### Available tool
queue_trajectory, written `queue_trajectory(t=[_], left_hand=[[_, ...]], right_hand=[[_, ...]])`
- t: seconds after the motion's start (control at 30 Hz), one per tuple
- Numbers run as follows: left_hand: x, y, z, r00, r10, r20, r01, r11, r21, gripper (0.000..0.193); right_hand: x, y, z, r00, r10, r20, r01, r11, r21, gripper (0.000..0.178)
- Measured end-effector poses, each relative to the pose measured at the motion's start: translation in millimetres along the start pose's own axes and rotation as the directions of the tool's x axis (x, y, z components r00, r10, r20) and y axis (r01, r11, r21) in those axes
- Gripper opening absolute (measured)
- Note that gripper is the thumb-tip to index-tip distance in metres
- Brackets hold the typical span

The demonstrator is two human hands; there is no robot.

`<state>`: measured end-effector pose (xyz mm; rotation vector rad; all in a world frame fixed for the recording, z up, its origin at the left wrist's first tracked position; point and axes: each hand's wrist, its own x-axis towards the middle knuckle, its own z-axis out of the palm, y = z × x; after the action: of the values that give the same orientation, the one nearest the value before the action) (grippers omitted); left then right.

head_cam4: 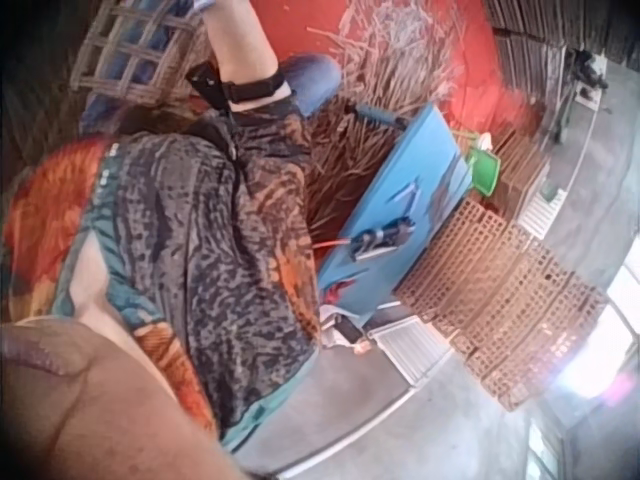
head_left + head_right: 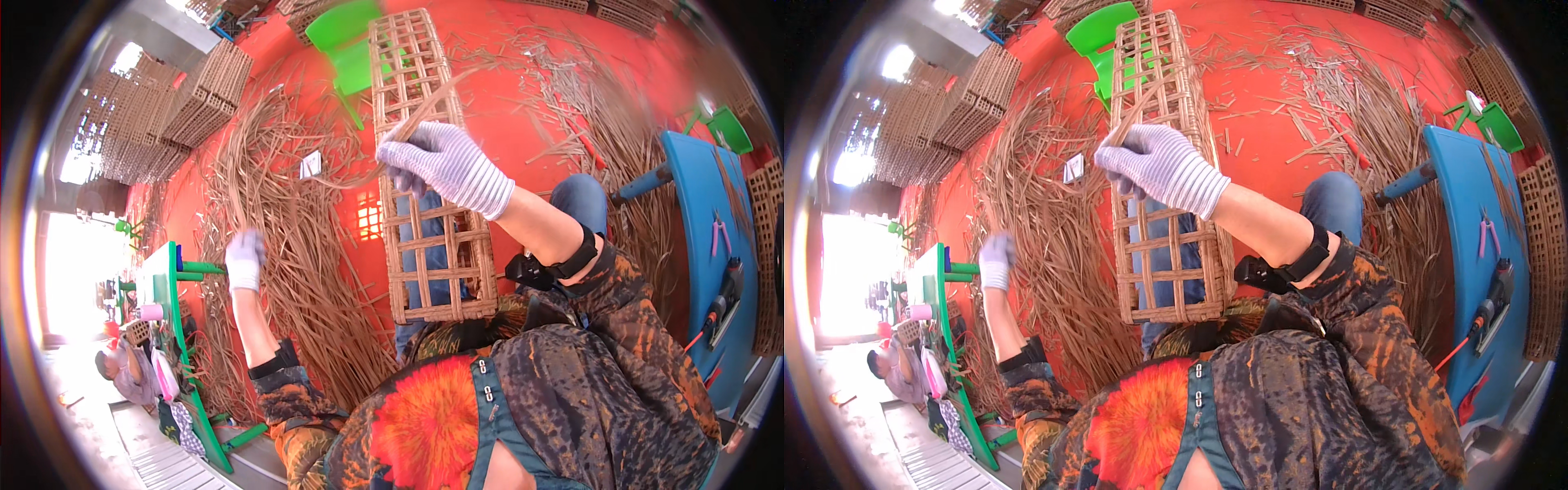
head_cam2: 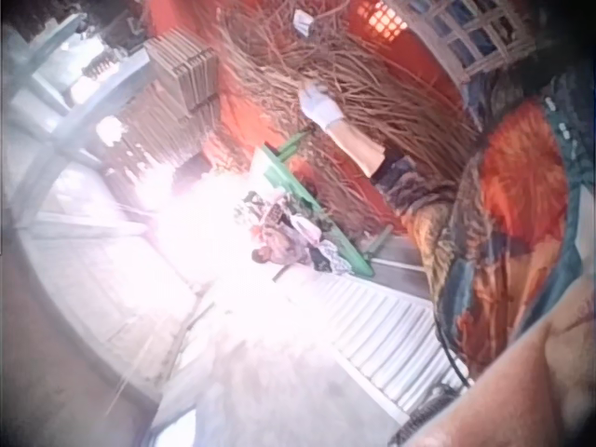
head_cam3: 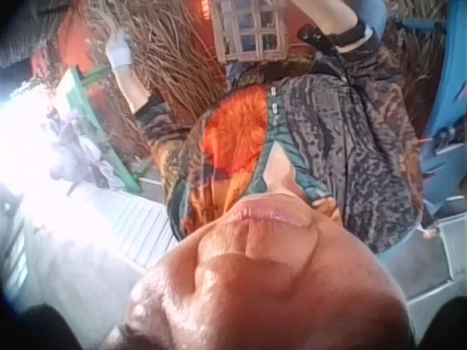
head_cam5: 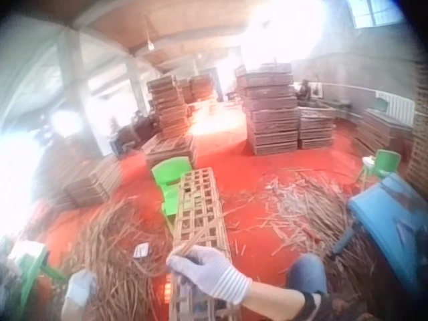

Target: Weaving and assembling a bamboo or rattan cage structure, using a pneumatic staple gun to secure components.

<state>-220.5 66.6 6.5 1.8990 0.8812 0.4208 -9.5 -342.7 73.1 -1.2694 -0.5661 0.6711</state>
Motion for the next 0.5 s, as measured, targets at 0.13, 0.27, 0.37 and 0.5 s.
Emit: queue_trajectory(t=[0.13,0.27,0.37,0.5], left_hand=[[-68.2,156.9,87.2,0.893,0.435,0.115,-0.440,0.898,0.022,0.032],[-102.1,229.1,160.1,0.857,0.438,0.270,-0.390,0.895,-0.215,0.037],[-103.9,242.6,179.4,0.807,0.434,0.401,-0.313,0.889,-0.334,0.041],[-107.4,245.5,188.6,0.818,0.406,0.408,-0.211,0.871,-0.444,0.039]], right_hand=[[-5.2,-0.2,15.9,0.984,0.140,0.110,-0.105,0.955,-0.277,0.037],[-14.6,-0.1,31.7,0.944,0.061,0.324,0.167,0.759,-0.629,0.039],[-15.2,3.4,38.4,0.903,0.048,0.426,0.287,0.669,-0.685,0.038],[-18.4,10.3,43.2,0.894,-0.022,0.447,0.364,0.618,-0.697,0.033]])
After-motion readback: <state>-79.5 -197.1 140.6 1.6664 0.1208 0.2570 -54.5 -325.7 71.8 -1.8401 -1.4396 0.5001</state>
